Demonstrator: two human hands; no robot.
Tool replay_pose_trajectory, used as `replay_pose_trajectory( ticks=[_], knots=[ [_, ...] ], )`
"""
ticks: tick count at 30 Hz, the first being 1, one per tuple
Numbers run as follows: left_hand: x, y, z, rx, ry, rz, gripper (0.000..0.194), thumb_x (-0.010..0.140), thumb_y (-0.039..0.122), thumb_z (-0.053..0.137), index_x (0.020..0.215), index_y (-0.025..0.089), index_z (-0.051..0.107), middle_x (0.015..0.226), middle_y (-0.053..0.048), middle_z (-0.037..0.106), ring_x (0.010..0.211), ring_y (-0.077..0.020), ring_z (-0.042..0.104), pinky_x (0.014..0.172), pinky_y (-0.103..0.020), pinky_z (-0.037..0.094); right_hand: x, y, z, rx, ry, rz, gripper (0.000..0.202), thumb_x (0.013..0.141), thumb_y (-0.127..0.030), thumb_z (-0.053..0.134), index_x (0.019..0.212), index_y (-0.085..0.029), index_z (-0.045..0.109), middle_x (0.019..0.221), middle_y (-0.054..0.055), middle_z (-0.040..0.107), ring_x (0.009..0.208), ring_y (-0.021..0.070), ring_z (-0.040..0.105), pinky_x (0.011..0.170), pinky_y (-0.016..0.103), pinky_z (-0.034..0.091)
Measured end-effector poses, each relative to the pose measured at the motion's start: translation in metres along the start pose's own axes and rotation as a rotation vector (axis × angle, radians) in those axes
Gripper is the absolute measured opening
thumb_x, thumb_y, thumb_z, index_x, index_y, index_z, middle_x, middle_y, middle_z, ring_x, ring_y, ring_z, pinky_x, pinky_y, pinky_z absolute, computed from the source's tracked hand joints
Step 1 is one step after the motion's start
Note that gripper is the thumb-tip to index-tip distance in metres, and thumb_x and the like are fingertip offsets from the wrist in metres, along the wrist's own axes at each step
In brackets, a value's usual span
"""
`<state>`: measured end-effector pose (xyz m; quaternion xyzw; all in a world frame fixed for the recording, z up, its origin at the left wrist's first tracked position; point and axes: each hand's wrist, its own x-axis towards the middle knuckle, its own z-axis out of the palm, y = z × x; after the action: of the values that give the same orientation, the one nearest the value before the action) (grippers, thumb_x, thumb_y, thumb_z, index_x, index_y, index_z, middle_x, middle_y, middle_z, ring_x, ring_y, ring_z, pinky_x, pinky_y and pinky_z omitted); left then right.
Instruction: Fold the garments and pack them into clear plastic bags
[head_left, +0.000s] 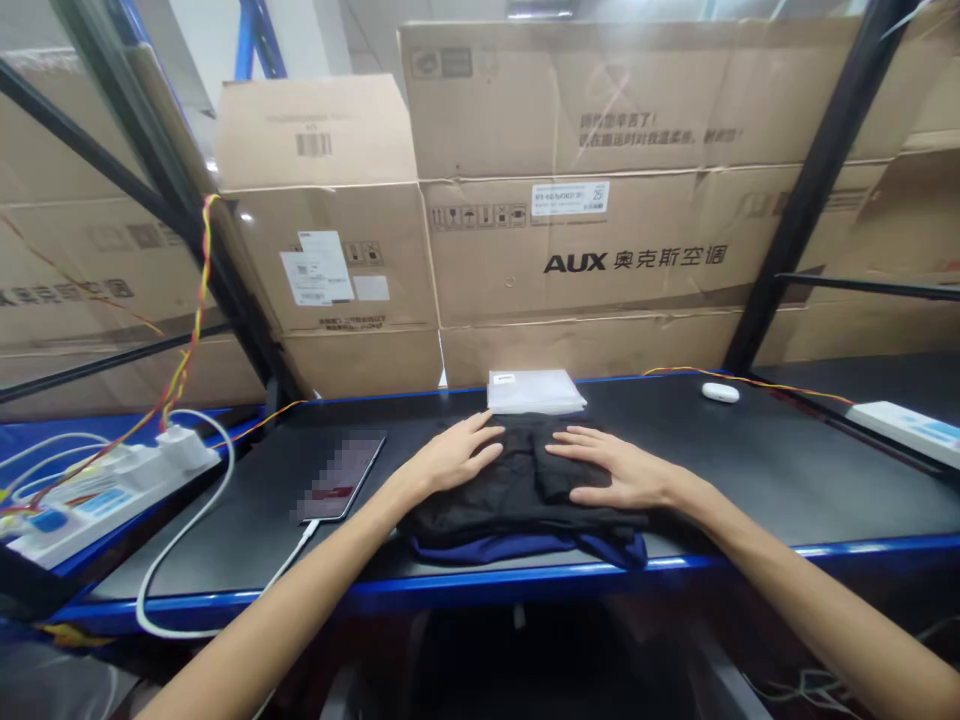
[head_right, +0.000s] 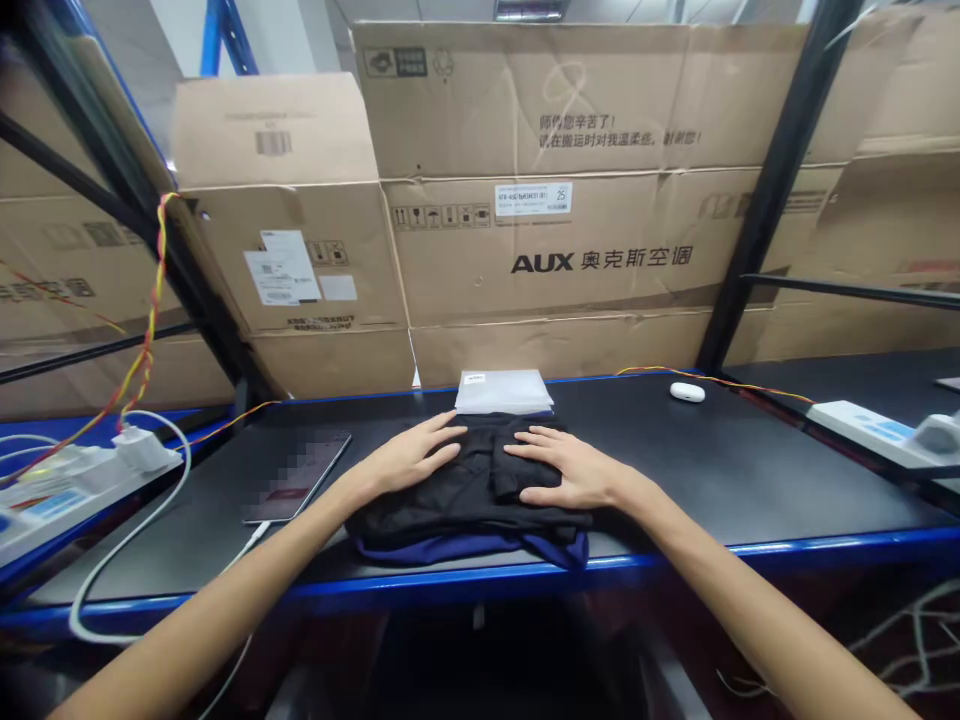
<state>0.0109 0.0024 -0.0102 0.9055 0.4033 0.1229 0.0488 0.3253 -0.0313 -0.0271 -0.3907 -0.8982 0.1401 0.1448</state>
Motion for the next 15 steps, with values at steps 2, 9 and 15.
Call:
replay_pose_trajectory(
  ticks=[2,9,15],
  knots=[
    [0.02,-0.003,0.003,0.047,0.026,0.066,0.048,0.102,0.043,0.038,0.141,0.021,0.054,0.16,-0.008,0.03,0.146,-0.0234,0.032,0.121,-0.036,0.025,0.0,0.002,0.002,0.012,0.009,-0.004,0.072,0.083,-0.063,0.063,0.147,-0.036,0.044,0.158,0.001,0.036,0.148,0.0324,0.024,0.12,0.054,0.023],
    [0.061,-0.016,0.019,0.109,0.025,0.111,0.048,0.098,0.04,0.046,0.141,0.018,0.052,0.157,-0.012,0.034,0.144,-0.0266,0.035,0.119,-0.042,0.03,0.0,0.003,0.004,0.022,-0.001,0.003,0.071,0.084,-0.063,0.062,0.147,-0.038,0.043,0.158,0.0,0.036,0.149,0.0339,0.02,0.12,0.059,0.014],
    [0.057,-0.021,0.018,0.112,0.033,0.092,0.052,0.098,0.04,0.046,0.143,0.013,0.048,0.152,-0.014,0.043,0.143,-0.0249,0.038,0.119,-0.04,0.03,0.003,0.0,-0.007,0.017,-0.044,0.01,0.078,0.079,-0.064,0.067,0.147,-0.035,0.044,0.158,0.003,0.037,0.147,0.033,0.026,0.119,0.054,0.022]
  ],
)
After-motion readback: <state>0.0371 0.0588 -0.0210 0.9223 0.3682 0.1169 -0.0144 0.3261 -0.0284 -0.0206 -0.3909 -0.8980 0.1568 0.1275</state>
